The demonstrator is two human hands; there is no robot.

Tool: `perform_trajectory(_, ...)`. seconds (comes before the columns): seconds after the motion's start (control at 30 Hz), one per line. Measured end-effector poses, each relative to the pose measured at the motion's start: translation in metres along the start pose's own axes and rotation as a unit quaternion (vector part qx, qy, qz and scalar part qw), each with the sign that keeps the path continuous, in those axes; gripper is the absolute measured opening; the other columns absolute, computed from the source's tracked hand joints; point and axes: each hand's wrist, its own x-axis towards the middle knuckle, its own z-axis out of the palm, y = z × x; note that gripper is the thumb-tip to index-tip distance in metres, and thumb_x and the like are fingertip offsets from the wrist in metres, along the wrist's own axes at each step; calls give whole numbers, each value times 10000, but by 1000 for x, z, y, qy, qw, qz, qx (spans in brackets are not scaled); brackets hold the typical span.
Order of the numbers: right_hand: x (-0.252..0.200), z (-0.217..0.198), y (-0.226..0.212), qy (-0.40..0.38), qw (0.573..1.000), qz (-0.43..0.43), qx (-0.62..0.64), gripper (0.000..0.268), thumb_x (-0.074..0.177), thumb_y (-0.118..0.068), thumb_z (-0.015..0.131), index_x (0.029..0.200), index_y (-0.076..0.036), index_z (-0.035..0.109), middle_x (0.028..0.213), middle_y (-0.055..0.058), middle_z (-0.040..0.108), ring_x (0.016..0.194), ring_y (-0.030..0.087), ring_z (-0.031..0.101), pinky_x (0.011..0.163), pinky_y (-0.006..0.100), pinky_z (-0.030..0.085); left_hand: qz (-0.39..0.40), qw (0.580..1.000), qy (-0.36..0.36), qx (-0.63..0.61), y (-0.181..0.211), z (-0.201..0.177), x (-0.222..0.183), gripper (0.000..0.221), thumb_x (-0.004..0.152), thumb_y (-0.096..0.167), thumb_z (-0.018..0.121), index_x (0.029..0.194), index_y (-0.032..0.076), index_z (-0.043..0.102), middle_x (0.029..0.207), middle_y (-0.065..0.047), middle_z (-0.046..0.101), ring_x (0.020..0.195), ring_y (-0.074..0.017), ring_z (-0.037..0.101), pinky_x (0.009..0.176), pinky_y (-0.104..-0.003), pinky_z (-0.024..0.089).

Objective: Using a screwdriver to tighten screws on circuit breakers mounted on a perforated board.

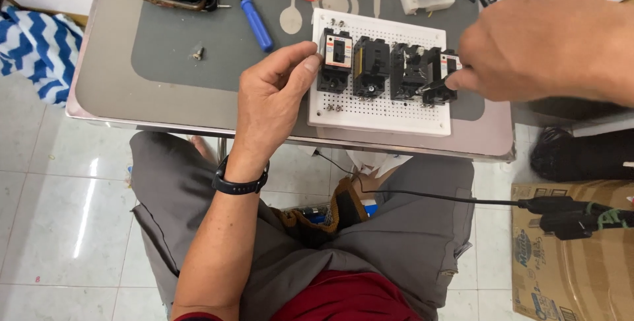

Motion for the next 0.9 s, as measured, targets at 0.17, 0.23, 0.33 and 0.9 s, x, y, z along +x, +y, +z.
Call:
perform_trajectory(0.17,11,14,-6,109,984,-29,-139,486,937,-559,383,698,-233,652,664,-77,647,639,168,634,556,288,462,-7,1000,3,-10,-4,-1,0,282,910,270,624,1108,81,694,1050,-38,732,982,-116,683,861,-254,587)
perform_trajectory(0.23,6,20,-8,203,957,-39,-206,473,930,-541,439,562,-278,577,531,-113,539,526,142,551,468,273,359,-7,1000,-3,-13,-4,-1,-1,292,912,276,623,1119,82,688,1068,-43,728,999,-123,684,872,-256,591)
perform_trajectory(0.33,-9,6,-8,93,984,-58,-138,161,727,-184,580,574,-234,571,515,-110,558,557,147,549,489,252,417,-4,1000,1,-14,-4,0,0,288,907,269,628,1110,75,692,1069,-51,729,990,-121,687,866,-251,597)
perform_trajectory(0.9,17,-4,-2,90,986,-48,-133,548,885,-658,426,838,-196,718,777,-34,757,741,226,731,602,330,552,-1,1000,-3,7,-2,-1,-2,290,917,275,614,1120,81,689,1064,-45,727,995,-128,681,865,-266,587)
